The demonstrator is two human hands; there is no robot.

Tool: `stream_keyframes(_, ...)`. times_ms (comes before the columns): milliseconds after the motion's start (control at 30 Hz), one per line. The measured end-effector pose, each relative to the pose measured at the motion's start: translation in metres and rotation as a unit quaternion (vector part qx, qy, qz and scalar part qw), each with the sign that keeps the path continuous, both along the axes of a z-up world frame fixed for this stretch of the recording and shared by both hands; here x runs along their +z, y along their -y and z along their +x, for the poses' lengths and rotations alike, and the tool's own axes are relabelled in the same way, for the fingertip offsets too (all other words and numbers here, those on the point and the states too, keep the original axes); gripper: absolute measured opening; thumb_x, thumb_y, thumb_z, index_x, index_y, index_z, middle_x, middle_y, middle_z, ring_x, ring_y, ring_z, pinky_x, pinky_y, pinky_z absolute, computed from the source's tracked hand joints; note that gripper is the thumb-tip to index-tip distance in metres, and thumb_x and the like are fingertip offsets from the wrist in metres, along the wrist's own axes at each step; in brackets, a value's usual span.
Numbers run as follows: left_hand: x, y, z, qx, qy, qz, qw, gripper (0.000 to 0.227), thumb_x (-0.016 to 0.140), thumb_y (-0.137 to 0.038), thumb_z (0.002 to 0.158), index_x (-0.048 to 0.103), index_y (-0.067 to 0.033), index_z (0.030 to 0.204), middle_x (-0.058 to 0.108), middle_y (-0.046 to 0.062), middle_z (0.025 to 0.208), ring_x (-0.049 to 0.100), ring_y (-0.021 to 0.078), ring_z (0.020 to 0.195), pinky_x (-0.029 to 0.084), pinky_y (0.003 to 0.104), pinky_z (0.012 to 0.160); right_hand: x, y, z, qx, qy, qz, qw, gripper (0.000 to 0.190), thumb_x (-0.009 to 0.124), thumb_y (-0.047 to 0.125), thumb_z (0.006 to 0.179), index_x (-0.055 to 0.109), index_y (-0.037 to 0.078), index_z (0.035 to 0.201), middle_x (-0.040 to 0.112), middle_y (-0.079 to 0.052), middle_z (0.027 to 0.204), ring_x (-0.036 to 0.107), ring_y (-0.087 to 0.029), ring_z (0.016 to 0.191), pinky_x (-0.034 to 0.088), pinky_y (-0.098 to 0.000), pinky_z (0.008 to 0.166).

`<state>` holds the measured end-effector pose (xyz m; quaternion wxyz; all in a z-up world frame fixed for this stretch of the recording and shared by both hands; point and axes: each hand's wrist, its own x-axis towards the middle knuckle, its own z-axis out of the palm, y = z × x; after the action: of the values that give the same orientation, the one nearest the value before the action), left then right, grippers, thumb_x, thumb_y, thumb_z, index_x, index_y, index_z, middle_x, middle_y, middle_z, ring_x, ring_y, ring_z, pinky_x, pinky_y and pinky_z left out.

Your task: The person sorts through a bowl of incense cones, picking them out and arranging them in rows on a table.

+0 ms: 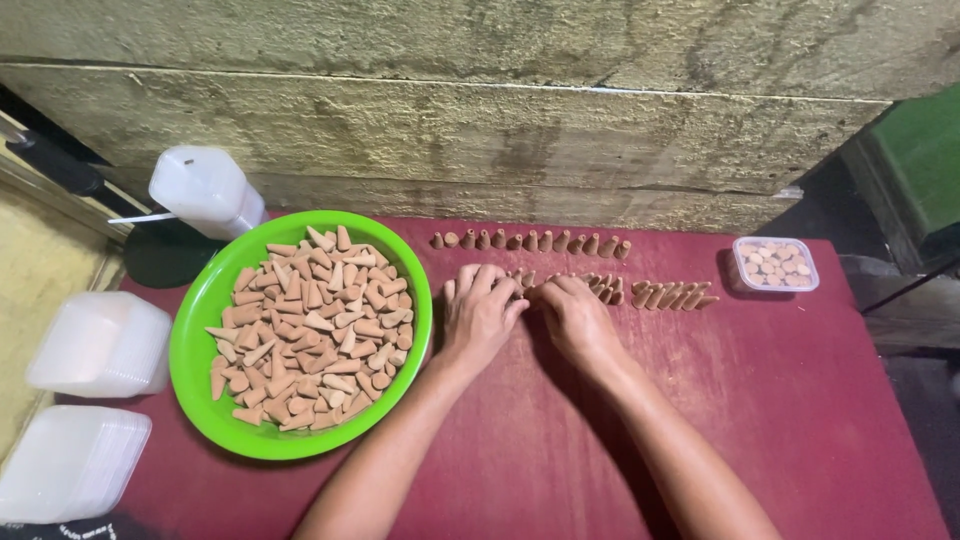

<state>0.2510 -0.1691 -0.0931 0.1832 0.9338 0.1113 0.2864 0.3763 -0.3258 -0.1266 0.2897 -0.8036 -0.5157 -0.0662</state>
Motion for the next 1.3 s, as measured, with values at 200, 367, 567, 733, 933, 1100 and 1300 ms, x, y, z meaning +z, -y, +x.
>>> stream_keyframes(200, -0.006, -0.002, 0.001, -0.007, 0.012, -0.008, 1.000, 0.018, 0.079, -0.033, 0.083, 0.065, -0.0265, 0.091, 0.056, -0.004, 0.099, 0.055, 0.0262, 0.112, 0.045, 0.043, 0.080, 0.007, -0.001, -0.004, -0.005, -0.019, -0.004, 1.000, 0.011, 0.067, 0.011, 0.088, 0.071, 0.019, 0.095, 0.065, -0.011, 0.089, 0.069, -0.035, 0.094, 0.057, -0.0455, 0.083)
stream_keyframes(367, -0.001, 0.001, -0.001, -0.003, 0.019, -0.010, 1.000, 0.017, 0.078, -0.033, 0.084, 0.065, -0.0270, 0.094, 0.056, -0.004, 0.100, 0.055, 0.0256, 0.113, 0.045, 0.042, 0.079, 0.024, -0.004, -0.016, -0.013, -0.032, 0.001, 0.999, 0.015, 0.065, 0.011, 0.089, 0.072, 0.022, 0.098, 0.064, -0.010, 0.091, 0.068, -0.035, 0.095, 0.057, -0.0454, 0.083)
stream_keyframes(567, 0.005, 0.006, -0.005, 0.001, 0.031, -0.021, 0.999, 0.013, 0.073, -0.028, 0.086, 0.066, -0.0271, 0.097, 0.057, -0.003, 0.101, 0.055, 0.0264, 0.113, 0.046, 0.042, 0.080, -0.007, -0.004, -0.007, -0.026, -0.017, 0.011, 0.999, 0.012, 0.066, 0.011, 0.087, 0.066, 0.015, 0.097, 0.062, -0.013, 0.090, 0.067, -0.036, 0.095, 0.056, -0.0461, 0.083)
stream_keyframes(733, -0.001, 0.007, -0.008, 0.004, 0.041, -0.025, 0.999, 0.011, 0.072, -0.027, 0.087, 0.066, -0.0275, 0.097, 0.057, -0.003, 0.101, 0.056, 0.0266, 0.112, 0.046, 0.042, 0.080, -0.027, -0.001, 0.001, -0.033, -0.035, 0.022, 0.999, 0.026, 0.068, 0.009, 0.084, 0.065, 0.017, 0.108, 0.064, -0.013, 0.092, 0.068, -0.035, 0.097, 0.056, -0.0460, 0.087)
stream_keyframes(933, -0.009, 0.009, -0.018, -0.001, 0.057, -0.037, 0.998, 0.008, 0.070, -0.025, 0.086, 0.067, -0.0260, 0.093, 0.059, -0.001, 0.099, 0.057, 0.0290, 0.107, 0.047, 0.044, 0.080, -0.021, 0.002, -0.004, -0.042, -0.059, 0.013, 0.997, 0.031, 0.072, 0.010, 0.080, 0.065, 0.015, 0.109, 0.066, -0.014, 0.092, 0.069, -0.038, 0.097, 0.056, -0.0480, 0.087)
stream_keyframes(1100, -0.013, 0.009, -0.028, 0.001, 0.060, -0.054, 0.997, 0.008, 0.069, -0.025, 0.086, 0.067, -0.0267, 0.093, 0.059, -0.002, 0.100, 0.057, 0.0273, 0.108, 0.047, 0.043, 0.079, -0.016, 0.000, -0.007, -0.055, -0.045, 0.016, 0.997, 0.013, 0.071, 0.015, 0.087, 0.067, 0.017, 0.099, 0.066, -0.013, 0.087, 0.069, -0.036, 0.094, 0.056, -0.0447, 0.084)
stream_keyframes(1300, -0.015, 0.004, -0.037, -0.027, 0.092, -0.066, 0.993, 0.009, 0.069, -0.018, 0.085, 0.068, -0.0234, 0.093, 0.059, 0.001, 0.094, 0.059, 0.0303, 0.102, 0.051, 0.042, 0.082, 0.024, -0.004, -0.026, -0.038, -0.024, 0.014, 0.999, 0.009, 0.071, 0.015, 0.088, 0.066, 0.017, 0.095, 0.064, -0.012, 0.084, 0.069, -0.035, 0.090, 0.057, -0.0445, 0.081)
